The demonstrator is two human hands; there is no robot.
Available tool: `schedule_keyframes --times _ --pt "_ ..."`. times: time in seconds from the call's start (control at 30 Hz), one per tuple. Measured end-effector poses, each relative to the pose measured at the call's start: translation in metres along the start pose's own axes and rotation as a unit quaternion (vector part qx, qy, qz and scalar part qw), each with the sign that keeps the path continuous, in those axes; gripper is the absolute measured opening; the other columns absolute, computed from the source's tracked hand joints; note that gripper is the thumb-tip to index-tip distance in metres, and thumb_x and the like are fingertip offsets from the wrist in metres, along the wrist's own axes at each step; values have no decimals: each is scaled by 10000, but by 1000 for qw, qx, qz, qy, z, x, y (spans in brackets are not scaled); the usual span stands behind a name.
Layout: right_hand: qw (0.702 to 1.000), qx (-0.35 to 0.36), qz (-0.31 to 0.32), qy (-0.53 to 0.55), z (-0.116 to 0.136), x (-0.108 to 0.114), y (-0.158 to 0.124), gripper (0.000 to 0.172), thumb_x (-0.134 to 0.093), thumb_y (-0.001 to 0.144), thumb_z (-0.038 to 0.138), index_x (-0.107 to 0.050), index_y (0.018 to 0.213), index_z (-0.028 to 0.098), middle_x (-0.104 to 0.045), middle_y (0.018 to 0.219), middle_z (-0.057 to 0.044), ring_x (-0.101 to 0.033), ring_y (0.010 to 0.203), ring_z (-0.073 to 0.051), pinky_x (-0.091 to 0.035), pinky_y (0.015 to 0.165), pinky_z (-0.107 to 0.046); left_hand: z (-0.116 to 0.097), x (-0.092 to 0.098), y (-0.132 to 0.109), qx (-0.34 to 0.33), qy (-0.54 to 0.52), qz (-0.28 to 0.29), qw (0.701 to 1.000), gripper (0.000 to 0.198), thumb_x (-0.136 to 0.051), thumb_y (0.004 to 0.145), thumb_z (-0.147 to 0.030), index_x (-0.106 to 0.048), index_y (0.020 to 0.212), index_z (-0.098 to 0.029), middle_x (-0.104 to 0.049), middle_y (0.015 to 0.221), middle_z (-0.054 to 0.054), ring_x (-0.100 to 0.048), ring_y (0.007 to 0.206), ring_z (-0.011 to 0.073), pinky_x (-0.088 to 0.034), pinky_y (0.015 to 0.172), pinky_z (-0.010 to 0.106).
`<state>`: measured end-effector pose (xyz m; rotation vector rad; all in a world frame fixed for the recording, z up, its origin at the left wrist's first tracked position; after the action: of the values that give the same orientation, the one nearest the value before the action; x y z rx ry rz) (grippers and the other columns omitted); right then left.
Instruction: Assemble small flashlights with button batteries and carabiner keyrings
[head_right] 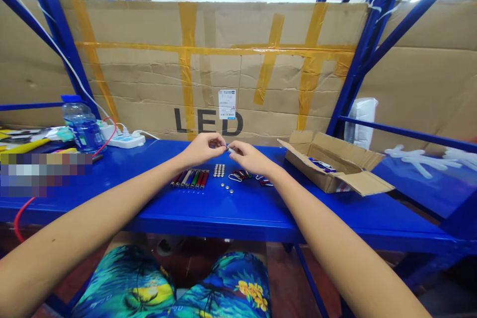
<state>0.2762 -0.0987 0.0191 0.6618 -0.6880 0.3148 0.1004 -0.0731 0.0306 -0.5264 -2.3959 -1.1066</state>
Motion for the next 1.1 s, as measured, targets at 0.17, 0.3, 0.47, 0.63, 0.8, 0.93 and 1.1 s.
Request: schedule_keyframes --times 0.17,0.3,0.47,0.63,0.8,0.93,1.1 --pt "999 2 -37 6 -5 -1 -1 179 -585 804 287 -444 885 210 -496 782 12 -462 705 -146 -394 657 -287 3 0 -1 7 -15 17 1000 91 -619 734 -193 -650 793 -132 -633 705 11 -551 655 104 -442 639 243" --pt "998 -5 -61 -17 -8 0 -2 206 -617 791 308 -441 846 217 -534 762 7 -492 700 -156 -399 640 -290 3 -3 -1 14 -32 33 999 77 -625 741 -197 -641 770 -128 -616 678 1 -534 627 91 -430 612 230" --pt "996 14 -77 -34 -6 0 -3 180 -609 813 337 -493 842 203 -565 740 -7 -492 659 -152 -395 618 -289 2 -4 -3 63 -79 43 994 80 -622 764 -198 -625 748 -119 -560 561 -26 -493 501 71 -394 505 208" --pt "993 33 -83 -79 0 -1 -4 170 -559 860 346 -550 808 184 -588 704 -24 -496 660 -158 -379 613 -287 3 -5 -3 86 -105 59 989 104 -615 795 -194 -619 733 -110 -552 497 -21 -469 426 60 -372 467 206" --pt "991 39 -89 -94 4 -4 -3 199 -447 913 302 -553 791 185 -596 708 -31 -519 677 -163 -384 651 -299 3 -6 -3 86 -124 45 988 99 -612 808 -199 -619 769 -108 -567 511 -17 -470 420 60 -382 468 209" --pt "988 39 -111 -103 2 -6 -3 153 -599 805 304 -490 818 197 -555 735 -10 -474 666 -155 -359 617 -284 2 -7 -3 79 -125 49 988 105 -601 818 -205 -624 791 -106 -566 517 -18 -469 425 61 -380 471 207" --pt "982 51 -155 -92 -4 -3 -3 133 -595 783 240 -468 793 204 -533 716 -6 -460 650 -153 -356 604 -282 2 -6 -3 75 -125 51 988 125 -620 813 -226 -629 790 -103 -588 555 -3 -474 442 59 -387 479 207"
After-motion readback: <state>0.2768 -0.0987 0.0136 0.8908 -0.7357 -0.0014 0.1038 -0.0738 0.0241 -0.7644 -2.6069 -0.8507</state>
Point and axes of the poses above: each hand's wrist, its own y-axis towards the middle knuckle, its own x-axis out of the back of the hand, z = x × y, the point moved 2 cm from there along y, towards the middle knuckle
